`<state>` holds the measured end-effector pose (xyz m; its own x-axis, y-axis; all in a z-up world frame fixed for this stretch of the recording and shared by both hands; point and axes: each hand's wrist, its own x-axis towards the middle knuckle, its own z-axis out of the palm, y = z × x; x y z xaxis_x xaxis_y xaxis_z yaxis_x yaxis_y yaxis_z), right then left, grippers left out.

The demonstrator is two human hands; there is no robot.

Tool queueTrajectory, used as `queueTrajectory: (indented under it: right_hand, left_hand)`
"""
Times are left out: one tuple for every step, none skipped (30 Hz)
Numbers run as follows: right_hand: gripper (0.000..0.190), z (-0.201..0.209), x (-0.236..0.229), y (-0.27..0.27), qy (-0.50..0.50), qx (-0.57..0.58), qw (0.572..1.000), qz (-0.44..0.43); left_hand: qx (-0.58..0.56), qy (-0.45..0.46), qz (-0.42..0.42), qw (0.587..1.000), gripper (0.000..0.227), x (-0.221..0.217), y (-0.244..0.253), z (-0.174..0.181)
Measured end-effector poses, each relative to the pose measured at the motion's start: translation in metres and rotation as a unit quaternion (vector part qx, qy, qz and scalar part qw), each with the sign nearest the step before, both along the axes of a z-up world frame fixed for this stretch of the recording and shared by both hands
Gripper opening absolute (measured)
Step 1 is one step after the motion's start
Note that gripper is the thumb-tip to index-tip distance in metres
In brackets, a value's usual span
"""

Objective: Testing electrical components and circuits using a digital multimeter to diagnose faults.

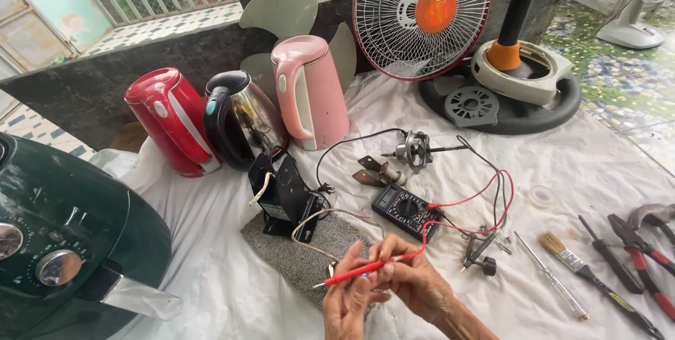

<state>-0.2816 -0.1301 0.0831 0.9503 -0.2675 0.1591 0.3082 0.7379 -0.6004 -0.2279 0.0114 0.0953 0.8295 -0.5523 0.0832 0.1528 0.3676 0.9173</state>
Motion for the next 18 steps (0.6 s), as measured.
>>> queueTrajectory:
  right_hand:
    - [0.019,0.0,0.0,-0.002,0.0,0.0,1.0,-0.001]
    - [0.029,0.0,0.0,-0.004,0.017,-0.029,0.999,0.023]
    - [0.042,0.0,0.0,-0.006,0.035,-0.058,0.997,0.046]
    - [0.042,0.013,-0.004,-0.008,0.034,-0.058,0.997,0.043]
    - [0.03,0.025,-0.008,-0.011,0.078,-0.135,0.976,0.149]
    - [0.018,0.038,-0.014,-0.014,0.122,-0.208,0.937,0.252]
    - [0.018,0.034,-0.019,-0.027,0.122,-0.206,0.939,0.249]
    - [0.034,0.03,-0.024,-0.039,0.073,-0.295,0.894,0.331]
    - [0.053,0.026,-0.028,-0.05,0.022,-0.378,0.832,0.405]
    - [0.053,0.027,-0.037,-0.063,0.023,-0.379,0.833,0.403]
    - [0.029,0.028,-0.045,-0.075,0.02,-0.342,0.907,0.245]
    - [0.005,0.029,-0.056,-0.086,0.017,-0.296,0.952,0.081]
    - [0.005,0.034,-0.058,-0.099,0.02,-0.298,0.951,0.08]
    - [0.008,0.039,-0.062,-0.112,0.057,-0.325,0.94,-0.092]
    - [0.012,0.045,-0.065,-0.125,0.091,-0.343,0.898,-0.261]
    - [0.012,0.05,-0.069,-0.127,0.093,-0.346,0.895,-0.265]
    - [0.011,0.055,-0.074,-0.13,0.153,-0.351,0.865,-0.325]
    - [0.011,0.061,-0.08,-0.133,0.212,-0.351,0.826,-0.385]
  left_hand:
    - [0.0,0.0,-0.001,1.0,0.07,0.003,0.0,0.002]
    - [0.03,-0.047,0.044,0.998,0.046,0.005,0.0,0.004]
    - [0.059,-0.094,0.088,0.99,0.043,0.007,0.0,0.006]
    - [0.059,-0.094,0.085,0.99,0.043,0.014,0.002,0.011]
    - [0.033,-0.126,0.13,0.983,0.043,0.02,0.004,0.017]
    - [0.008,-0.157,0.174,0.972,0.044,0.026,0.006,0.023]
    - [0.009,-0.157,0.17,0.973,0.044,0.032,0.009,0.023]
    - [0.004,-0.152,0.14,0.978,0.042,0.04,0.013,0.023]
    - [-0.002,-0.146,0.109,0.983,0.042,0.048,0.017,0.024]
    - [-0.003,-0.147,0.106,0.983,0.042,0.045,0.015,0.018]
    - [0.017,-0.115,0.008,0.993,0.049,0.044,0.013,0.011]
    - [0.036,-0.079,-0.089,0.992,0.056,0.04,0.012,0.003]
    - [0.034,-0.076,-0.09,0.992,0.056,0.035,0.003,-0.028]
    - [0.002,-0.043,-0.224,0.974,0.061,0.028,-0.006,-0.059]
    - [-0.031,-0.009,-0.353,0.935,0.069,0.021,-0.015,-0.09]
    - [-0.035,-0.009,-0.357,0.933,0.069,0.01,-0.019,-0.069]
    - [0.062,-0.007,-0.361,0.931,0.059,-0.002,-0.022,-0.049]
    - [0.159,-0.006,-0.364,0.918,0.053,-0.013,-0.026,-0.027]
